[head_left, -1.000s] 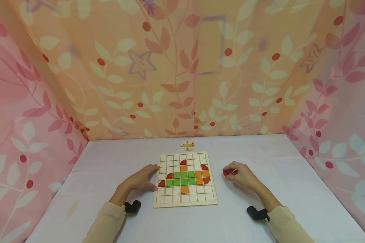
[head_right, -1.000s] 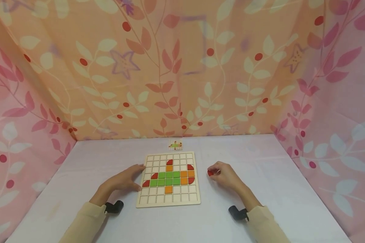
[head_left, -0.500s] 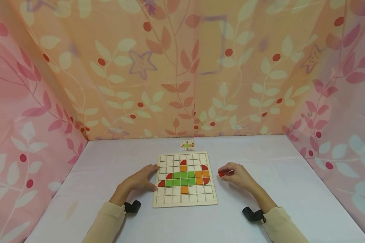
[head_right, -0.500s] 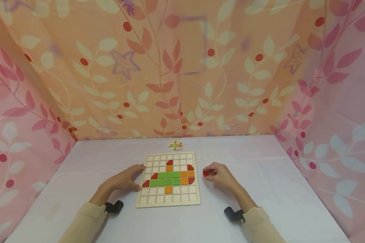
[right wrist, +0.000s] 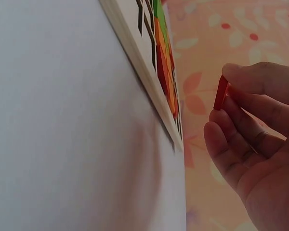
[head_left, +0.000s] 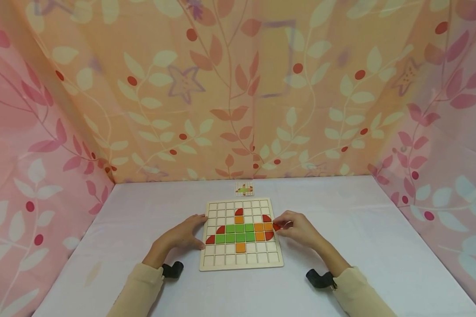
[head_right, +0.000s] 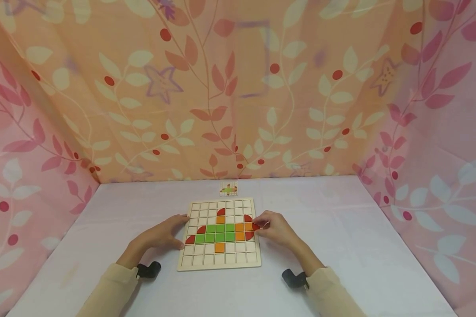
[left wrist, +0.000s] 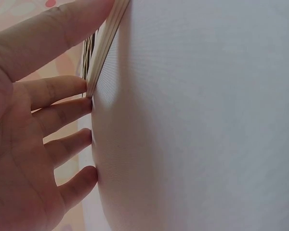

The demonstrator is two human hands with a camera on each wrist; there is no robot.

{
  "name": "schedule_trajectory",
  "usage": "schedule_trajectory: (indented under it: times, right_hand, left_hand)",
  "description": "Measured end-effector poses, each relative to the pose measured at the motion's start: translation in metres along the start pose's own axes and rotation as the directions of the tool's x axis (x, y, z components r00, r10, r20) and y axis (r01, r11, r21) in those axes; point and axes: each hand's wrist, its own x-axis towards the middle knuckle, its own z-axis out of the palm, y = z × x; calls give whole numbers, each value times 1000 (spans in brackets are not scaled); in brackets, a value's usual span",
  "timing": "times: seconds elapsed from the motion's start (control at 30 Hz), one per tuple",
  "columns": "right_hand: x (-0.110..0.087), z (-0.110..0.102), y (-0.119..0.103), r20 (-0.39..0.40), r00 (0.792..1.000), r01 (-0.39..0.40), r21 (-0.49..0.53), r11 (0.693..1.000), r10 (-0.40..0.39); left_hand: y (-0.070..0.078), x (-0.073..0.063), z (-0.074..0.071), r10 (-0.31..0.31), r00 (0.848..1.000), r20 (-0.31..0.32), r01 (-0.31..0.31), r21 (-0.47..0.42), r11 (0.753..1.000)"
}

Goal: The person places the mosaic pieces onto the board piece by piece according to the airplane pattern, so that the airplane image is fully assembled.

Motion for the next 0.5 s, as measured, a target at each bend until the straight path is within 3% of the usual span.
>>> schedule_trajectory:
  times: [0.27, 0.5]
  right_hand:
    - [3, 18, -15, 64, 998, 4, 30, 1000, -6]
    - [4, 30, -26, 95, 987, 125, 15, 992, -126]
  left_hand:
    - [1, 0, 0, 3, 1000, 0, -3, 2, 1000]
    - [0, 1, 1, 5, 1000, -4, -5, 7, 1000]
